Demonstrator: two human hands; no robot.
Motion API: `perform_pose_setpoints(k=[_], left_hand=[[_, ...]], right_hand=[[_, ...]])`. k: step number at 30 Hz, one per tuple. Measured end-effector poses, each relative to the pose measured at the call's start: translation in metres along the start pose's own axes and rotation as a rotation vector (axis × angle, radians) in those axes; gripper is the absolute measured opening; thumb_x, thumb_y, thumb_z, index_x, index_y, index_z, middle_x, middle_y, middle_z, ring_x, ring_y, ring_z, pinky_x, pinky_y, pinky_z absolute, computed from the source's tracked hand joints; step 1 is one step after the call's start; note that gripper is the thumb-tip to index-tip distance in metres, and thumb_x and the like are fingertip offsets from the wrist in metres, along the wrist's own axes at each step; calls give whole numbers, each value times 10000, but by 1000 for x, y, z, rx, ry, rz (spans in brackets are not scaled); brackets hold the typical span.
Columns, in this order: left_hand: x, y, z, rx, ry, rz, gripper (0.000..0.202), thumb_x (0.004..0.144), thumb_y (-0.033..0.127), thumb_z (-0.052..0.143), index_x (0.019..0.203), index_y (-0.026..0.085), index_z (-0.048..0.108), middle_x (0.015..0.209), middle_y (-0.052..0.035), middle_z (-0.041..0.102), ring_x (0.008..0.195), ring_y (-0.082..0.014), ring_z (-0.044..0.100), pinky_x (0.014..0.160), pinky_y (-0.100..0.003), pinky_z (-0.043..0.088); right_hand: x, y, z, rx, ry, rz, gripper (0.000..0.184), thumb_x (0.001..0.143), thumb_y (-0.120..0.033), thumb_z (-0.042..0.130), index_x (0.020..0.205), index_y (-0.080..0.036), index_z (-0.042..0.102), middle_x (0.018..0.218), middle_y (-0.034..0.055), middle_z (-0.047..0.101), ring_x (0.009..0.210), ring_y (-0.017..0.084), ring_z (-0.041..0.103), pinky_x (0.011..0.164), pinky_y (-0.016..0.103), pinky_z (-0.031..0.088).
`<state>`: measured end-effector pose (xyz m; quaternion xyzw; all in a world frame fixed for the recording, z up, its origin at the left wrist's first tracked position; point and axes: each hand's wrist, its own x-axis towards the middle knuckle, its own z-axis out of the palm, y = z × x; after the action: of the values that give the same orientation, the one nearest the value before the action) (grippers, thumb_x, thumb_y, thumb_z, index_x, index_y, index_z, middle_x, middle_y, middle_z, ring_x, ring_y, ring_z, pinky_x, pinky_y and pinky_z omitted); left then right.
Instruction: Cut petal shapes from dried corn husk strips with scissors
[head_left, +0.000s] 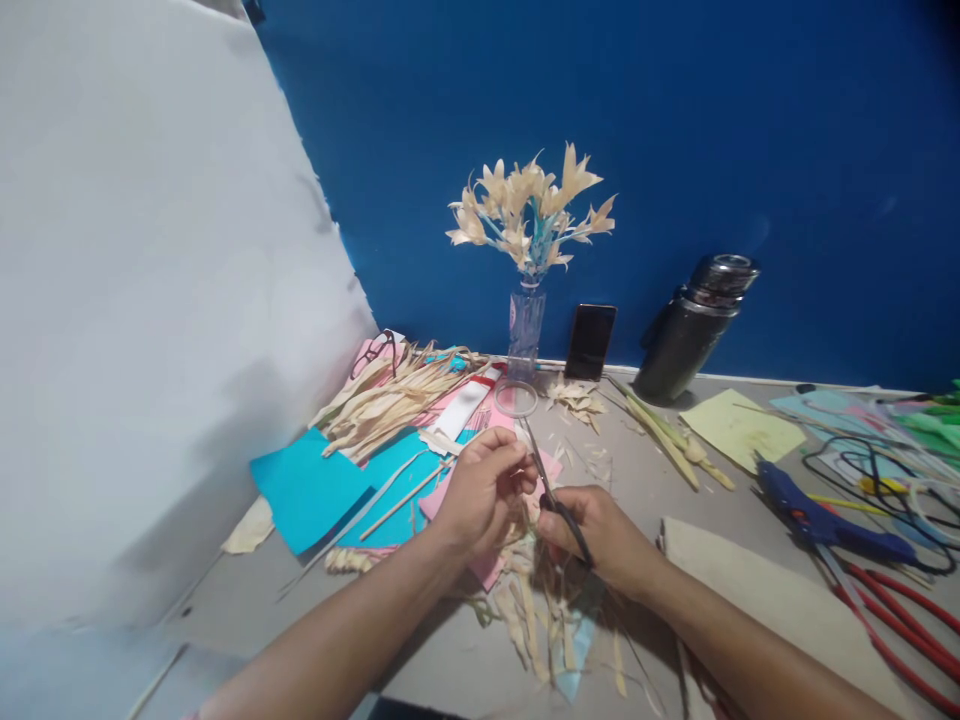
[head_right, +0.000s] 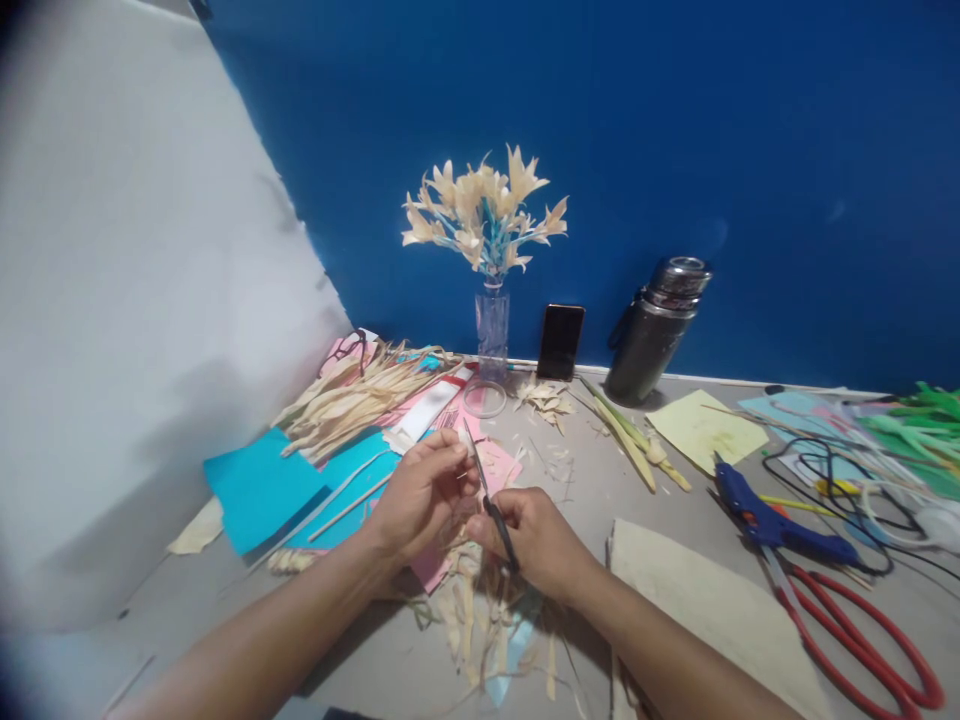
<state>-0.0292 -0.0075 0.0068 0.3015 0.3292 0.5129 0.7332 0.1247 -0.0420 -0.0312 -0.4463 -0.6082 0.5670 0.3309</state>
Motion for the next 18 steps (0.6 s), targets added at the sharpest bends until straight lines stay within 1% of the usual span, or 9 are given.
perform_pose_setpoints(k=[7,10,13,15,18], left_hand=[[-3,5,2,36,9,-13,223,669,192,693,702,176,473,581,12,561,508,-94,522,486,-188,383],[0,5,-1,60,-8,-16,229,676,202,688,710,185,462,578,10,569,500,-104,526,456,-182,355],[2,4,-6,69,-32,-3,213,682,192,687,711,181,476,592,6,584,511,-97,530,482,-183,368],[2,3,-7,90,-41,3,190,684,183,687,703,174,498,594,6,587,521,-92,533,509,-188,382],[1,3,-6,132,-63,-8,168,680,185,696,700,168,530,596,6,588,529,-93,533,524,-196,389]], right_hand=[[1,-3,1,32,30,76,572,683,-676,682,532,-150,520,469,-22,487,425,75,382,422,214,276],[-1,-6,3,47,31,120,573,667,-667,697,499,-150,517,442,-22,479,408,73,371,414,218,264],[-2,-10,4,70,41,142,561,662,-650,708,495,-149,518,440,-19,480,411,74,358,419,223,250],[-1,-13,3,101,80,120,537,647,-630,730,521,-148,531,470,-17,491,443,84,376,441,226,275],[1,-20,-2,149,193,32,469,614,-567,784,634,-145,581,570,-19,522,533,105,426,506,228,339]])
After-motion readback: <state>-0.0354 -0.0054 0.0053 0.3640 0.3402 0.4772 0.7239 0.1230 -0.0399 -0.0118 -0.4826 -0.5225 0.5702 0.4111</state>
